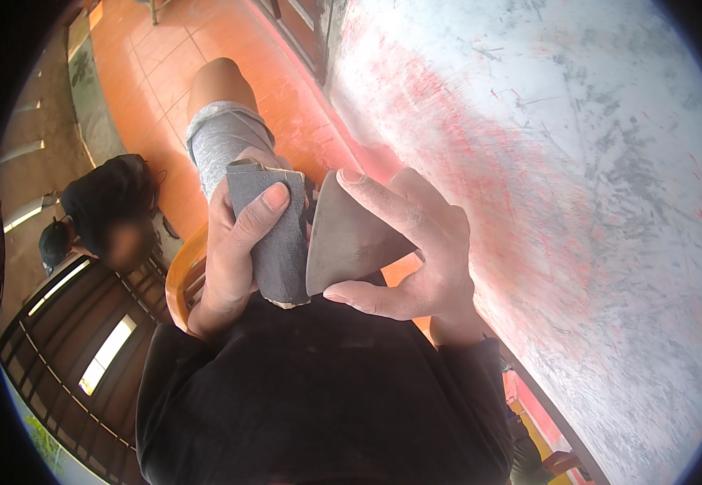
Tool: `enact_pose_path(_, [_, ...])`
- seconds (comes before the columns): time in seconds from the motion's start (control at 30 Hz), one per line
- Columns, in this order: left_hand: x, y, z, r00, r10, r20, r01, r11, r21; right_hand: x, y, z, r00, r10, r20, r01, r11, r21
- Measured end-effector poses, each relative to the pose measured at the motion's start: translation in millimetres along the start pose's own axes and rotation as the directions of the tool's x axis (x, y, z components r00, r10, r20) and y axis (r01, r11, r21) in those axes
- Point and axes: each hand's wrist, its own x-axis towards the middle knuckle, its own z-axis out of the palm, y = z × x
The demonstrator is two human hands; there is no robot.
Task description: The person sharpens a metal scraper using a sharpening stone. They hold the stone in one hand and the scraper in the other, rubbing the blade against the stone to hone the edge. The person stands on a chair to reach the work area.
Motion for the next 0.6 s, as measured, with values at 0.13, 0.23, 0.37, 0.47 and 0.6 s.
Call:
enact_pose_path(0.13, [-2.1, -3.1, -2.4, 0.995, 0.101, 0.025, -0.103, 0.991, 0.091, 13.3, -9.7, -7.5, 0.992, -0.111, 0.054, 0.123, 0.936, -0.33])
enact_pose_path(0.23, [-1.4, -5.3, -5.6, 0.987, 0.151, 0.05, -0.156, 0.981, 0.116, 18.0, -16.6, -8.2, 0.982, -0.107, 0.157, 0.162, 0.901, -0.402])
enact_pose_path(0.37, [-1.7, -5.6, -6.5, 0.975, 0.21, 0.076, -0.22, 0.956, 0.192, 15.5, -15.8, -11.9, 0.97, -0.099, 0.222, 0.185, 0.892, -0.412])
enact_pose_path(0.47, [-3.0, -6.6, -10.7, 0.967, 0.224, 0.118, -0.245, 0.948, 0.204, 19.9, -18.2, -17.7, 0.961, -0.079, 0.264, 0.196, 0.871, -0.451])
enact_pose_path(0.6, [-5.3, -9.0, -5.4, 0.967, 0.244, 0.069, -0.254, 0.936, 0.243, 15.8, -20.7, -20.1, 0.94, -0.023, 0.341, 0.177, 0.887, -0.427])
